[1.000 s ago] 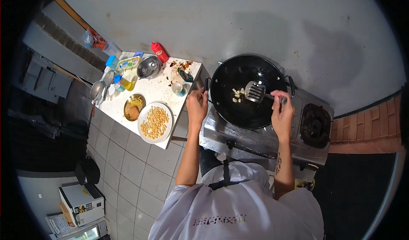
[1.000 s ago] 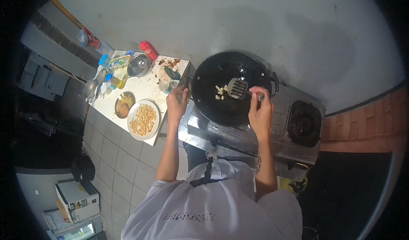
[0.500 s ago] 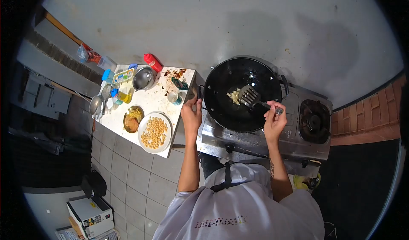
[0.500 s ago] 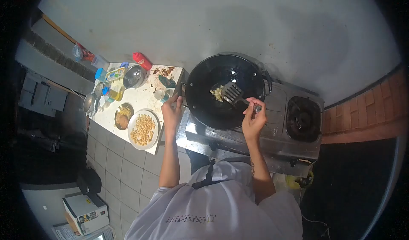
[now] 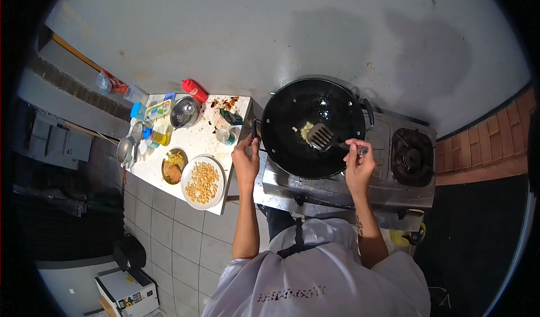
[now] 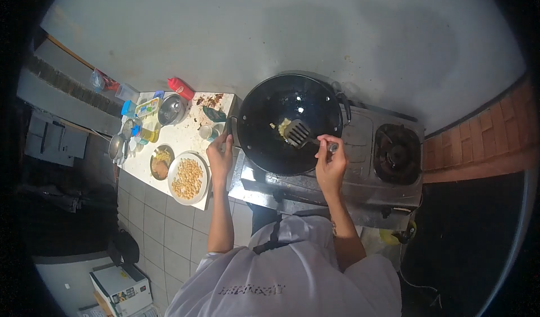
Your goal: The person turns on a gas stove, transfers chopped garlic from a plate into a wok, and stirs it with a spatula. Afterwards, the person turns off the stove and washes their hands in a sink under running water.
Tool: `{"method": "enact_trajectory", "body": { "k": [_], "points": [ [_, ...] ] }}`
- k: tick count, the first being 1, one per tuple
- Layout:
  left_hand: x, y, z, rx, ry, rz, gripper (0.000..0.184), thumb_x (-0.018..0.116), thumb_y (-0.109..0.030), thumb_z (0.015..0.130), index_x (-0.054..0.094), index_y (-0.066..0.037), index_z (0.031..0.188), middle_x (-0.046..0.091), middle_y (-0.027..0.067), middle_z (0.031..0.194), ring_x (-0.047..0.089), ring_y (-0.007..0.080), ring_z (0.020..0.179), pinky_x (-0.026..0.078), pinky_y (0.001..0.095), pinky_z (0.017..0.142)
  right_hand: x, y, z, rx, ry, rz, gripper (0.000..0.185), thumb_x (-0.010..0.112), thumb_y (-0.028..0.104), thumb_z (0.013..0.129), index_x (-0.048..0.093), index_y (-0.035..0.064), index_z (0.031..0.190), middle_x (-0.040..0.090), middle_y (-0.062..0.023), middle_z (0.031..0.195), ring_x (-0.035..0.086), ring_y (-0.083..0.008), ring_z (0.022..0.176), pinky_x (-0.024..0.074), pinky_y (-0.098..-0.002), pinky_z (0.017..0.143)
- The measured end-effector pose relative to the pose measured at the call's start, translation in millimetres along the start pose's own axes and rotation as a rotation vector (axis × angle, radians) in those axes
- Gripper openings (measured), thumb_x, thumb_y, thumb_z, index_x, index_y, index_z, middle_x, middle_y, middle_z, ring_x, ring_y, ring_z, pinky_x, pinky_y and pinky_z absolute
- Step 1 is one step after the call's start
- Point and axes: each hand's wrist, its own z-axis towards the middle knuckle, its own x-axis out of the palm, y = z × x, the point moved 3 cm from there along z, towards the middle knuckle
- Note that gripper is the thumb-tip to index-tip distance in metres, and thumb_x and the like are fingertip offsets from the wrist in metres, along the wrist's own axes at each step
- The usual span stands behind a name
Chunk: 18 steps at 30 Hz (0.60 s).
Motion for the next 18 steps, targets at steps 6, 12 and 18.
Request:
{"method": "enact_trajectory", "body": {
  "k": [6, 12, 18],
  "points": [
    [0, 6, 1, -0.016, -0.048, 0.048, 0.026, 0.064, -0.016, 0.091, 0.070, 0.003, 0.107, 0.069, 0.0238, 0.089, 0.068, 0.0336, 0.085, 0.050, 0.0390, 0.079, 19, -12, 8, 0.017, 0.007, -0.068, 0.008, 0.053, 0.003, 0.097, 0.054, -0.0026, 0.101, 0.068, -0.0094, 0.095, 0.059, -0.0089, 0.061, 0.0475, -0.0233, 0.053],
    [0, 17, 5, -0.002, -0.007, 0.032, 0.024, 0.066, -0.015, 0.088, 0.071, 0.002, 0.104, 0.070, 0.0211, 0.089, 0.066, 0.0343, 0.085, 0.049, 0.0405, 0.080, 44, -4, 7, -0.056, -0.067, -0.010, 0.008, 0.050, 0.007, 0.100, 0.052, -0.0009, 0.102, 0.067, -0.0083, 0.096, 0.054, -0.0053, 0.058, 0.0422, -0.0199, 0.050],
    [-4, 27, 12, -0.033, 0.047, -0.063, 0.023, 0.072, -0.016, 0.082, 0.072, 0.004, 0.094, 0.071, 0.0198, 0.088, 0.067, 0.0323, 0.084, 0.051, 0.0395, 0.079, 63, -6, -5, 0.087, 0.007, -0.053, 0.006, 0.052, 0.005, 0.098, 0.052, -0.0001, 0.101, 0.067, -0.0066, 0.092, 0.056, -0.0073, 0.059, 0.0442, -0.0221, 0.053]
  ]
}}
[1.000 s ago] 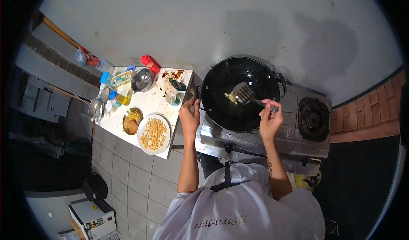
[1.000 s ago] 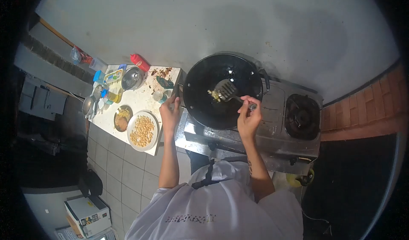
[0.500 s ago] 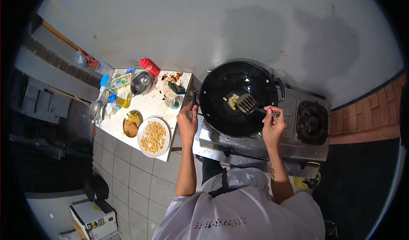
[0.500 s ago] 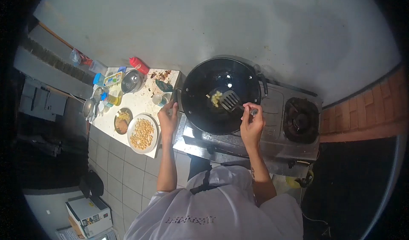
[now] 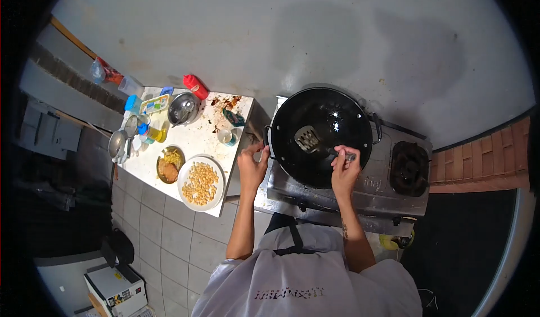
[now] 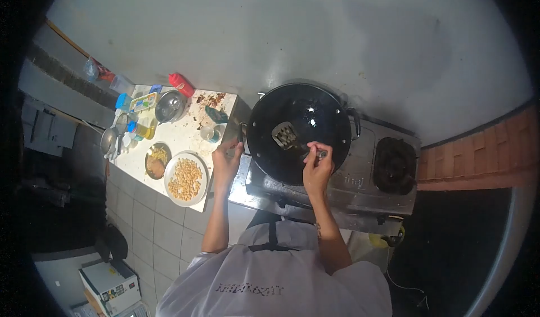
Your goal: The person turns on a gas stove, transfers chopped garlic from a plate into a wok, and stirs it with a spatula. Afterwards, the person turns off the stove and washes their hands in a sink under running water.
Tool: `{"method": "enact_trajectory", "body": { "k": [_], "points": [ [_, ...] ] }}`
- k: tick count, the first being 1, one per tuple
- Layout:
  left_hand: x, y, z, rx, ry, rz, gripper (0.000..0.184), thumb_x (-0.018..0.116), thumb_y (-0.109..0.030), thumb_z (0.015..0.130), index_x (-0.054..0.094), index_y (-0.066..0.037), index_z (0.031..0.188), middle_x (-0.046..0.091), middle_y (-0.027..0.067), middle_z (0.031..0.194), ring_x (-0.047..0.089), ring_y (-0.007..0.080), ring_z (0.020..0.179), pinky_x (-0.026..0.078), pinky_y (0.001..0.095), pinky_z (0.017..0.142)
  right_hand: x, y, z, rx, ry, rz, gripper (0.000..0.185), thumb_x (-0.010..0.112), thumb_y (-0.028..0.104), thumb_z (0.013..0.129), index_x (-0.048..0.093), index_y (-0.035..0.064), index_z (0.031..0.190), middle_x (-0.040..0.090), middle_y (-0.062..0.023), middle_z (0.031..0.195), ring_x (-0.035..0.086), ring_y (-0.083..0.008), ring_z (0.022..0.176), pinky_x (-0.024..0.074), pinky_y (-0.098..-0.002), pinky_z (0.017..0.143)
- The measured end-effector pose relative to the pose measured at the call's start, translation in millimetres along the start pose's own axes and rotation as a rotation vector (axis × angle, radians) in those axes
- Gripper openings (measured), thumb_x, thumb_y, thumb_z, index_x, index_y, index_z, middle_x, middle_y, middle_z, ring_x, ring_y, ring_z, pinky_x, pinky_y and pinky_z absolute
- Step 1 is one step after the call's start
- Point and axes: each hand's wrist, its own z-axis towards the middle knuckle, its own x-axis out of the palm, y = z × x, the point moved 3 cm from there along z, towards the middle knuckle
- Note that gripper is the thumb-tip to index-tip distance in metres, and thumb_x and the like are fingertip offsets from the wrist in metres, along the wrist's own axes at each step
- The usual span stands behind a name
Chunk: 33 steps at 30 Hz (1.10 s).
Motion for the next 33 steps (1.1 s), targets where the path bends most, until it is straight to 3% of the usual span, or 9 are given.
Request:
{"method": "enact_trajectory", "body": {
  "k": [10, 12, 16, 19, 26, 27, 28, 31, 33],
  "points": [
    [-15, -7, 18, 0.044, 0.162, -0.026, 0.025, 0.075, -0.017, 0.080, 0.070, 0.006, 0.090, 0.070, 0.0174, 0.078, 0.068, 0.0254, 0.072, 0.052, 0.0351, 0.069, -39, 27, -16, -0.019, 0.021, -0.088, 0.011, 0.049, 0.005, 0.099, 0.051, 0.0001, 0.109, 0.064, -0.0104, 0.110, 0.056, -0.0091, 0.071, 0.0479, -0.0237, 0.064],
    [-14, -5, 20, 0.063, 0.174, -0.018, 0.025, 0.076, -0.016, 0.079, 0.070, 0.006, 0.089, 0.069, 0.0170, 0.076, 0.067, 0.0255, 0.070, 0.051, 0.0352, 0.068, -44, 40, -16, -0.145, -0.014, -0.089, 0.013, 0.050, 0.005, 0.098, 0.052, -0.0001, 0.110, 0.064, -0.0111, 0.111, 0.057, -0.0093, 0.071, 0.0491, -0.0247, 0.065],
    [-14, -6, 22, 0.061, 0.193, 0.014, 0.025, 0.076, -0.016, 0.080, 0.070, 0.006, 0.089, 0.069, 0.0176, 0.076, 0.067, 0.0253, 0.070, 0.051, 0.0358, 0.068, -46, 59, -9, 0.025, -0.088, -0.334, 0.007, 0.055, 0.003, 0.095, 0.058, 0.0005, 0.101, 0.066, -0.0077, 0.088, 0.055, -0.0085, 0.065, 0.0467, -0.0251, 0.060],
    [-14, -6, 21, 0.056, 0.195, 0.013, 0.026, 0.075, -0.017, 0.080, 0.070, 0.007, 0.089, 0.069, 0.0184, 0.076, 0.067, 0.0260, 0.069, 0.052, 0.0363, 0.069, -32, 57, 0, -0.086, -0.089, -0.386, 0.004, 0.058, 0.003, 0.094, 0.059, 0.0010, 0.097, 0.064, -0.0060, 0.078, 0.057, -0.0101, 0.063, 0.0452, -0.0255, 0.056],
    [-11, -4, 15, 0.069, 0.170, -0.001, 0.027, 0.074, -0.019, 0.082, 0.070, 0.006, 0.093, 0.070, 0.0191, 0.077, 0.069, 0.0288, 0.070, 0.052, 0.0370, 0.069, 16, 19, -6, -0.079, -0.097, -0.095, 0.007, 0.058, -0.002, 0.092, 0.057, -0.0004, 0.098, 0.066, -0.0107, 0.085, 0.062, -0.0151, 0.063, 0.0464, -0.0283, 0.054],
    [-10, -2, 15, 0.083, 0.161, 0.010, 0.028, 0.073, -0.019, 0.082, 0.070, 0.006, 0.093, 0.070, 0.0191, 0.078, 0.069, 0.0287, 0.070, 0.052, 0.0372, 0.069, 17, 20, -11, -0.048, -0.055, -0.117, 0.009, 0.057, -0.004, 0.091, 0.057, -0.0017, 0.100, 0.067, -0.0149, 0.095, 0.067, -0.0213, 0.074, 0.0510, -0.0310, 0.063],
    [-10, -1, 14, 0.101, 0.155, 0.023, 0.028, 0.073, -0.018, 0.082, 0.070, 0.007, 0.094, 0.070, 0.0192, 0.078, 0.069, 0.0286, 0.070, 0.052, 0.0374, 0.069, 17, 21, -16, -0.053, -0.067, -0.103, 0.009, 0.057, -0.004, 0.091, 0.057, -0.0017, 0.100, 0.067, -0.0149, 0.095, 0.067, -0.0213, 0.074, 0.0510, -0.0310, 0.063],
    [-11, -1, 15, 0.114, 0.165, 0.042, 0.029, 0.074, -0.019, 0.082, 0.070, 0.007, 0.094, 0.070, 0.0190, 0.078, 0.068, 0.0279, 0.073, 0.052, 0.0368, 0.070, 14, 34, -36, -0.271, 0.108, -0.101, 0.017, 0.058, -0.007, 0.087, 0.055, -0.0035, 0.103, 0.063, -0.0192, 0.117, 0.064, -0.0349, 0.106, 0.0519, -0.0380, 0.087],
    [-10, -3, 13, 0.133, 0.162, 0.042, 0.029, 0.074, -0.019, 0.082, 0.070, 0.007, 0.093, 0.070, 0.0190, 0.078, 0.068, 0.0277, 0.073, 0.052, 0.0365, 0.071, 5, 43, -49, -0.316, 0.175, -0.152, 0.017, 0.057, -0.008, 0.088, 0.055, -0.0035, 0.104, 0.062, -0.0197, 0.119, 0.064, -0.0328, 0.104, 0.0526, -0.0364, 0.084]
  ]
}}
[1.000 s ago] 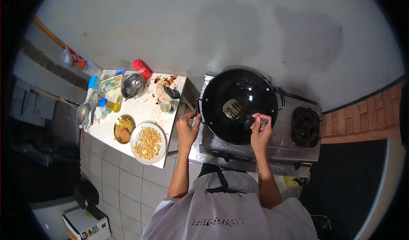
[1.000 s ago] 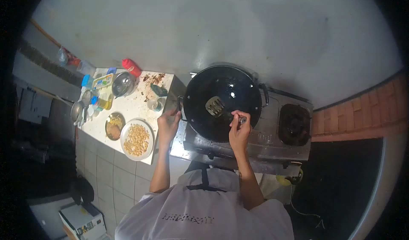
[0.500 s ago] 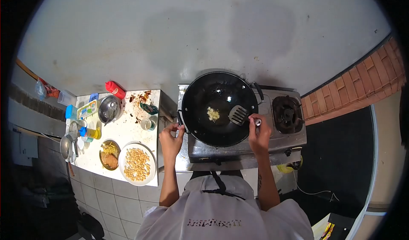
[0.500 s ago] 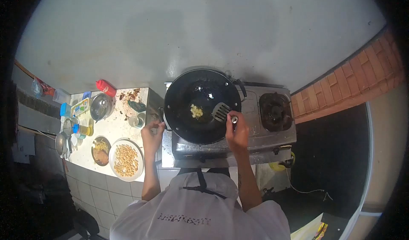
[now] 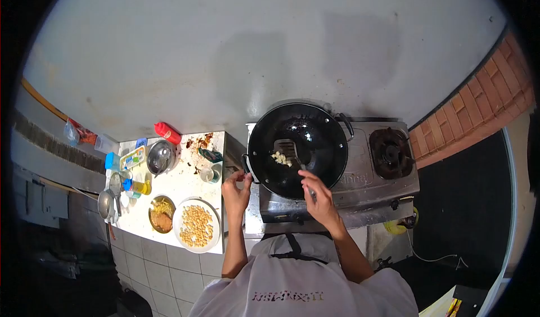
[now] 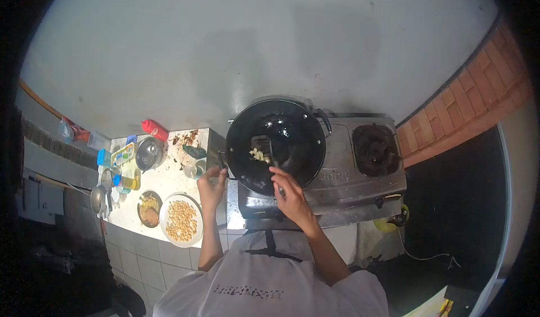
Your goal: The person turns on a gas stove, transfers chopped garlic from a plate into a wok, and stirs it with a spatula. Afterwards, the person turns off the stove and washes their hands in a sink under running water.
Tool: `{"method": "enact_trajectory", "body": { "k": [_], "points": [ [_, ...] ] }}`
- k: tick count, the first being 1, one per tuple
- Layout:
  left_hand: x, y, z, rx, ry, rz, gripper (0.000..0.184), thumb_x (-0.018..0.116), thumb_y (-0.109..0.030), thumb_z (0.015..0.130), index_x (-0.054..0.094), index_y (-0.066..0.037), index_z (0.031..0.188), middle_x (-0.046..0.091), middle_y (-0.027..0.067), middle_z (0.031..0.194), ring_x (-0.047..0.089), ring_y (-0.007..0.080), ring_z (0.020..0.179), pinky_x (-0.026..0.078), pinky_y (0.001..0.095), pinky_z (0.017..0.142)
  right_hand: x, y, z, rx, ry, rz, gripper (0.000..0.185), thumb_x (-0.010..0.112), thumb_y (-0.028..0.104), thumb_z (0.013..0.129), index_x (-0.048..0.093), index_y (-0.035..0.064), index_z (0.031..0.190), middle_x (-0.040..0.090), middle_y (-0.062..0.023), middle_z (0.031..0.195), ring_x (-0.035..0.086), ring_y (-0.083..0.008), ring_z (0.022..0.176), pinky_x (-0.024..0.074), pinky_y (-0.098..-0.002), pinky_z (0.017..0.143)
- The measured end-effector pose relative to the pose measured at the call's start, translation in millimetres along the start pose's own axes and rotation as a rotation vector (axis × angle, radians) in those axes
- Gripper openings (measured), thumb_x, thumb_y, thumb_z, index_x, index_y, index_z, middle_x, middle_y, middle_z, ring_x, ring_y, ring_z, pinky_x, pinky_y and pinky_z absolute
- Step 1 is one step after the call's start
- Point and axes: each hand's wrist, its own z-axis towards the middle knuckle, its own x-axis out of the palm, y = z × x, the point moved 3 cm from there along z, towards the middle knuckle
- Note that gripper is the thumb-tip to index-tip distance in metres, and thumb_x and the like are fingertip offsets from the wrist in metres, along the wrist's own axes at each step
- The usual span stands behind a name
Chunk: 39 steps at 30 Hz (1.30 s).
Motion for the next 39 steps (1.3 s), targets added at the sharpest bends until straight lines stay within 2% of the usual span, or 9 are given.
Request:
{"method": "enact_trajectory", "body": {
  "k": [5, 10, 13, 18, 21, 22, 26, 37, 39],
  "points": [
    [-1, -1, 3, -0.014, 0.065, 0.020, 0.026, 0.071, -0.017, 0.086, 0.070, 0.006, 0.097, 0.071, 0.0189, 0.080, 0.070, 0.0253, 0.077, 0.051, 0.0345, 0.073, -20, 12, -12, -0.015, 0.052, -0.060, 0.016, 0.057, -0.011, 0.086, 0.056, -0.0046, 0.100, 0.061, -0.0199, 0.121, 0.063, -0.0348, 0.103, 0.0511, -0.0368, 0.088],
    [-2, -7, 3, -0.019, 0.070, -0.003, 0.025, 0.070, -0.014, 0.086, 0.070, 0.008, 0.097, 0.072, 0.0185, 0.082, 0.069, 0.0240, 0.077, 0.051, 0.0347, 0.073, -27, -2, -17, 0.022, -0.355, -0.047, 0.011, 0.053, -0.009, 0.091, 0.055, -0.0041, 0.100, 0.065, -0.0177, 0.110, 0.059, -0.0121, 0.066, 0.0499, -0.0266, 0.061],
    [-2, -5, 2, -0.018, 0.083, -0.020, 0.024, 0.070, -0.014, 0.086, 0.070, 0.007, 0.098, 0.072, 0.0183, 0.083, 0.069, 0.0235, 0.077, 0.052, 0.0350, 0.073, -21, -25, -25, 0.309, -0.473, 0.114, 0.010, 0.055, -0.007, 0.091, 0.055, -0.0020, 0.100, 0.066, -0.0142, 0.105, 0.059, -0.0122, 0.062, 0.0487, -0.0246, 0.055],
    [-3, -5, 1, 0.000, 0.042, -0.029, 0.027, 0.073, -0.017, 0.084, 0.070, 0.006, 0.097, 0.070, 0.0174, 0.078, 0.066, 0.0235, 0.071, 0.050, 0.0339, 0.069, -2, -32, -34, 0.363, -0.436, 0.203, 0.005, 0.053, 0.000, 0.096, 0.050, -0.0006, 0.100, 0.063, -0.0107, 0.102, 0.055, -0.0071, 0.062, 0.0442, -0.0211, 0.054],
    [-3, -6, 2, -0.001, 0.037, -0.004, 0.028, 0.073, -0.017, 0.083, 0.070, 0.007, 0.097, 0.070, 0.0179, 0.079, 0.066, 0.0243, 0.071, 0.051, 0.0343, 0.069, 8, -38, -28, 0.313, -0.391, 0.251, 0.008, 0.054, -0.002, 0.095, 0.049, -0.0001, 0.101, 0.062, -0.0096, 0.102, 0.052, -0.0068, 0.063, 0.0435, -0.0208, 0.055],
    [-3, -5, 2, 0.002, 0.041, -0.001, 0.028, 0.073, -0.017, 0.083, 0.070, 0.007, 0.097, 0.070, 0.0181, 0.079, 0.066, 0.0247, 0.072, 0.051, 0.0345, 0.069, 8, -39, -27, 0.371, -0.354, 0.251, 0.011, 0.057, -0.003, 0.093, 0.050, -0.0001, 0.101, 0.061, -0.0114, 0.103, 0.060, -0.0126, 0.076, 0.0490, -0.0242, 0.067],
    [-2, -4, 2, -0.019, 0.071, 0.009, 0.031, 0.073, -0.020, 0.085, 0.069, 0.007, 0.100, 0.072, 0.0181, 0.085, 0.069, 0.0242, 0.079, 0.050, 0.0361, 0.068, 14, -63, -19, 0.277, -0.357, 0.161, 0.015, 0.059, -0.006, 0.090, 0.051, -0.0011, 0.101, 0.062, -0.0134, 0.100, 0.064, -0.0203, 0.085, 0.0512, -0.0289, 0.076],
    [1, 5, 2, -0.003, 0.049, 0.011, 0.029, 0.073, -0.020, 0.085, 0.070, 0.005, 0.099, 0.071, 0.0175, 0.083, 0.068, 0.0241, 0.077, 0.050, 0.0357, 0.071, 3, -52, -16, 0.361, -0.299, 0.147, 0.013, 0.060, -0.004, 0.090, 0.052, -0.0013, 0.099, 0.066, -0.0136, 0.099, 0.067, -0.0228, 0.083, 0.0518, -0.0312, 0.074],
    [-1, 0, 2, -0.013, 0.065, 0.016, 0.029, 0.072, -0.020, 0.086, 0.070, 0.005, 0.099, 0.071, 0.0176, 0.083, 0.068, 0.0243, 0.077, 0.050, 0.0356, 0.072, 9, -57, -13, 0.227, -0.322, 0.064, 0.013, 0.060, -0.005, 0.089, 0.052, -0.0011, 0.099, 0.066, -0.0135, 0.098, 0.067, -0.0233, 0.082, 0.0518, -0.0318, 0.074]
  ]
}}
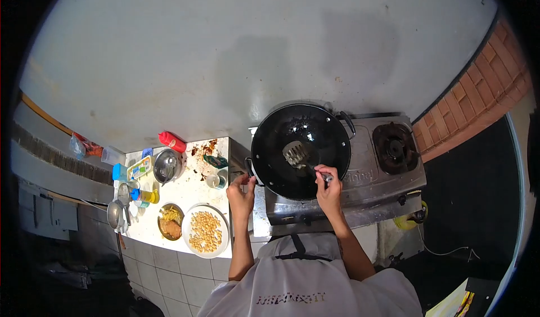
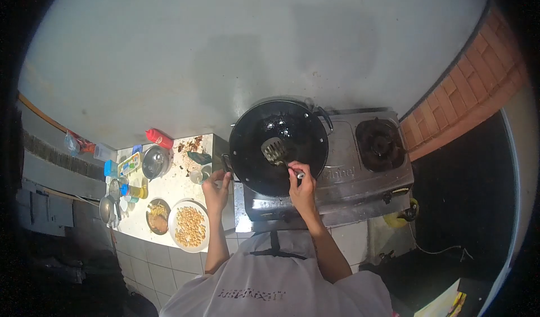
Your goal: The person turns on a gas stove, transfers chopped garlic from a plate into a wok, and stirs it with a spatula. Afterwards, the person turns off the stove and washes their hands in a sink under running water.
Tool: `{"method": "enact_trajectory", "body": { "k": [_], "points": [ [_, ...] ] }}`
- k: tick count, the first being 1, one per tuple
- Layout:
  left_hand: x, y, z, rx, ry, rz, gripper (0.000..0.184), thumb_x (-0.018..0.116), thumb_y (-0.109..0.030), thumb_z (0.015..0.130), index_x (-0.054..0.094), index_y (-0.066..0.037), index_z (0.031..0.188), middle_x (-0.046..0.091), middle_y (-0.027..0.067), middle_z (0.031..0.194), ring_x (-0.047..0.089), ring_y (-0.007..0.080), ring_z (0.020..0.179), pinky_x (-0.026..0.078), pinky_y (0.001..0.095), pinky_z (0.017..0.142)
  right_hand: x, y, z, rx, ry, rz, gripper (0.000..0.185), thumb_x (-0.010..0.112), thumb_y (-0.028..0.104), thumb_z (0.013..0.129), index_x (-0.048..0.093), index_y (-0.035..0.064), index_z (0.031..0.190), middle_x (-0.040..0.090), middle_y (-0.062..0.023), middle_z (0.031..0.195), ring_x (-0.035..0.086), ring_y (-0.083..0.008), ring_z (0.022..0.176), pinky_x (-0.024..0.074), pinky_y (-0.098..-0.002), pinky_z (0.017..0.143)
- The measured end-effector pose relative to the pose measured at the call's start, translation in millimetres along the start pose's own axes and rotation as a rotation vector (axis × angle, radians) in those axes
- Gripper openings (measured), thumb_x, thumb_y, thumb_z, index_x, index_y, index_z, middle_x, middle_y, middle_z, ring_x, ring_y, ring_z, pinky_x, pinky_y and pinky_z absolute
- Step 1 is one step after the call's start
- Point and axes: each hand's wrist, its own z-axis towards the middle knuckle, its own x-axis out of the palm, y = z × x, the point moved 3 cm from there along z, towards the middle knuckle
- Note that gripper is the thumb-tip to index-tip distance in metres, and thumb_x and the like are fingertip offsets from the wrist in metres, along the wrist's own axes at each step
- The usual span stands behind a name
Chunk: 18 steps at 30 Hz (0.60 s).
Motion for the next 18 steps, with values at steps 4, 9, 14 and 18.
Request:
{"method": "enact_trajectory", "body": {
  "k": [4, 9, 14, 18],
  "points": [
    [0, 0, 2, 0.007, 0.015, -0.009, 0.027, 0.071, -0.017, 0.087, 0.069, 0.007, 0.100, 0.071, 0.0184, 0.084, 0.069, 0.0250, 0.078, 0.051, 0.0353, 0.073, -4, 7, 13, -0.058, 0.022, -0.010, 0.011, 0.057, -0.004, 0.092, 0.052, -0.0016, 0.101, 0.065, -0.0108, 0.101, 0.055, -0.0085, 0.066, 0.0478, -0.0231, 0.061],
    [0, -2, 1, 0.007, 0.016, -0.005, 0.026, 0.070, -0.015, 0.087, 0.069, 0.008, 0.100, 0.071, 0.0192, 0.084, 0.069, 0.0247, 0.079, 0.051, 0.0351, 0.074, -27, 31, 13, 0.016, 0.095, -0.046, 0.012, 0.058, -0.003, 0.091, 0.055, -0.0023, 0.102, 0.066, -0.0154, 0.098, 0.067, -0.0285, 0.090, 0.0510, -0.0346, 0.079],
    [0, -2, 0, 0.002, 0.008, -0.017, 0.026, 0.070, -0.014, 0.087, 0.069, 0.008, 0.100, 0.071, 0.0192, 0.085, 0.069, 0.0243, 0.079, 0.052, 0.0356, 0.075, -26, 39, 10, -0.062, 0.148, -0.085, 0.014, 0.058, -0.004, 0.090, 0.054, -0.0022, 0.104, 0.065, -0.0168, 0.099, 0.066, -0.0317, 0.093, 0.0511, -0.0357, 0.080],
    [0, -2, -1, -0.008, 0.016, -0.025, 0.026, 0.070, -0.015, 0.087, 0.069, 0.007, 0.101, 0.072, 0.0191, 0.086, 0.069, 0.0243, 0.080, 0.051, 0.0353, 0.075, -19, 21, 12, -0.029, 0.122, -0.070, 0.016, 0.058, -0.004, 0.090, 0.053, -0.0021, 0.105, 0.065, -0.0176, 0.103, 0.066, -0.0323, 0.094, 0.0511, -0.0360, 0.081]
  ]
}}
